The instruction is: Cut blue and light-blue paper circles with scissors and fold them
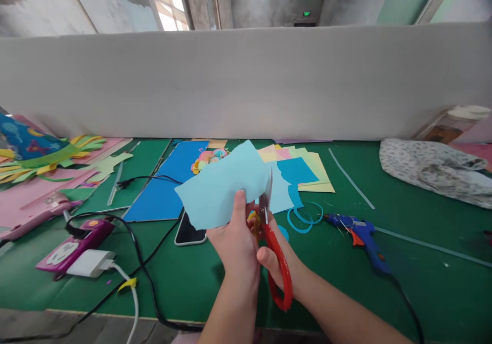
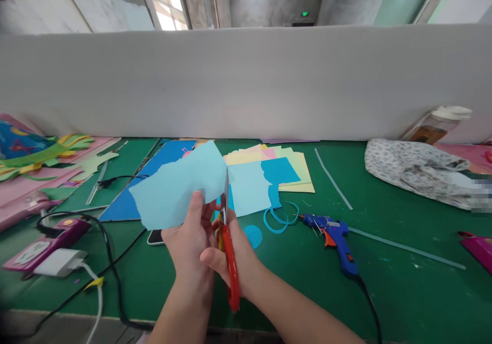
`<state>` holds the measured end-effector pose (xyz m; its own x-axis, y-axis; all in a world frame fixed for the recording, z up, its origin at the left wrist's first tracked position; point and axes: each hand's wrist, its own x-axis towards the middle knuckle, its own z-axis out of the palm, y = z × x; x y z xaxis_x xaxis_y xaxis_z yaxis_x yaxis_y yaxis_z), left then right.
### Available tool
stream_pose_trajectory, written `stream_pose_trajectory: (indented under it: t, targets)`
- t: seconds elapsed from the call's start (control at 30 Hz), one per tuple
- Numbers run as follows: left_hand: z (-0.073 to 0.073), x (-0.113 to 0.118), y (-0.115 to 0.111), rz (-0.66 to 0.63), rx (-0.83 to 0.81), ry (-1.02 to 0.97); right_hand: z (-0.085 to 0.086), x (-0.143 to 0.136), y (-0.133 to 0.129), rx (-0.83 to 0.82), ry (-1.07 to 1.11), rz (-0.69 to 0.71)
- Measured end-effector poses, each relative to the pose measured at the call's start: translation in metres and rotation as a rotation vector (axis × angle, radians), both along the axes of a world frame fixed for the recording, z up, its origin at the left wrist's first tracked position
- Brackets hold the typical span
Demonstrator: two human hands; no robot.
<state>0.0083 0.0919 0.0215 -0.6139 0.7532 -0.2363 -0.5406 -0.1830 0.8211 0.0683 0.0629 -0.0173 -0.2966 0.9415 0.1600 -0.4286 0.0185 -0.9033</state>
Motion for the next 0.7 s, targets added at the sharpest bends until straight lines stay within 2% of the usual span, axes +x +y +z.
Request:
stream_pose_trajectory:
  t: [0.1, 0.27, 0.7]
  targets:
    - [-0.005, 0.003, -0.002, -0.009, -0.071, 0.063, 0.004, 0.001, 0.001, 0.010, 0.037, -0.011]
    - [-0.010, 0.009, -0.005, -0.063, -0.058, 0.075, 0.004, 0.004, 0.002, 0.092, -0.010, -0.046]
    - [-0.008, 0.013, -0.007, -0.076, -0.038, 0.055, -0.001, 0.006, 0.001, 0.102, -0.068, -0.120]
